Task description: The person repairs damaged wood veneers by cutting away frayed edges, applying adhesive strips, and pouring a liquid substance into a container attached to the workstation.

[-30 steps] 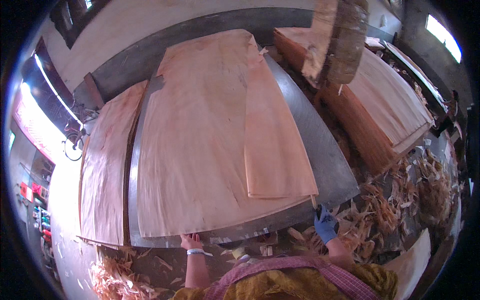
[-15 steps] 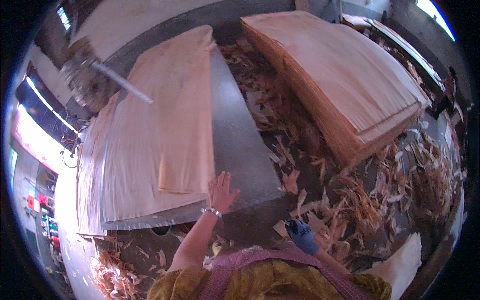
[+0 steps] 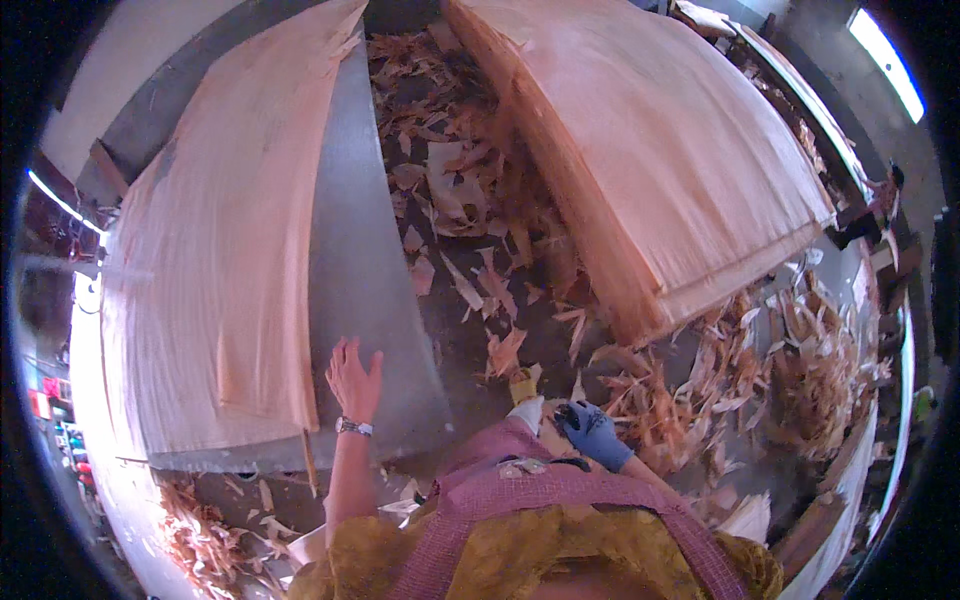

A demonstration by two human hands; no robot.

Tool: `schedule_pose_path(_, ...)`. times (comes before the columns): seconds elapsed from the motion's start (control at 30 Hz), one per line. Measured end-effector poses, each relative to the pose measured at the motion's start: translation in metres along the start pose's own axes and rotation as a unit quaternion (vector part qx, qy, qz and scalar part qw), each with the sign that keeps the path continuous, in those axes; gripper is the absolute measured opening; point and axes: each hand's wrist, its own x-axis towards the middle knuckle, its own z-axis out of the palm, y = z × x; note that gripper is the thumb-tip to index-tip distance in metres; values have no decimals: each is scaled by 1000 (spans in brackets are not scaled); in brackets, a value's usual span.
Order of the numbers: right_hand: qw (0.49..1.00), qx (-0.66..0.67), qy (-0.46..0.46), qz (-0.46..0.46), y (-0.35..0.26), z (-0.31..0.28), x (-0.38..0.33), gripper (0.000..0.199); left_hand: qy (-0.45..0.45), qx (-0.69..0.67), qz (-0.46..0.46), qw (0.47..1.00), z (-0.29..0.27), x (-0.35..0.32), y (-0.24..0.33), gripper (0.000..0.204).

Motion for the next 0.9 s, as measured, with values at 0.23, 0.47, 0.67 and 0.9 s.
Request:
schedule_pose_path(0.23, 995, -57, -70, -44, 54, -99, 171, 25, 73, 46, -61, 994, 44, 98, 70, 44)
schedule_pose_path(0.47, 981, -139, -93, -97, 68, -146, 455, 36, -66, 32, -241, 968, 16, 188, 104, 31)
schedule_pose_path(0.67, 934, -322, -45, -148, 98, -165, 823, 34, 59, 5, -198, 978, 45, 358, 151, 34)
schedule_pose_path(0.9, 806, -575, -107, -87, 94, -157, 1142, 37, 19, 78, -229, 970, 51, 526, 166, 43)
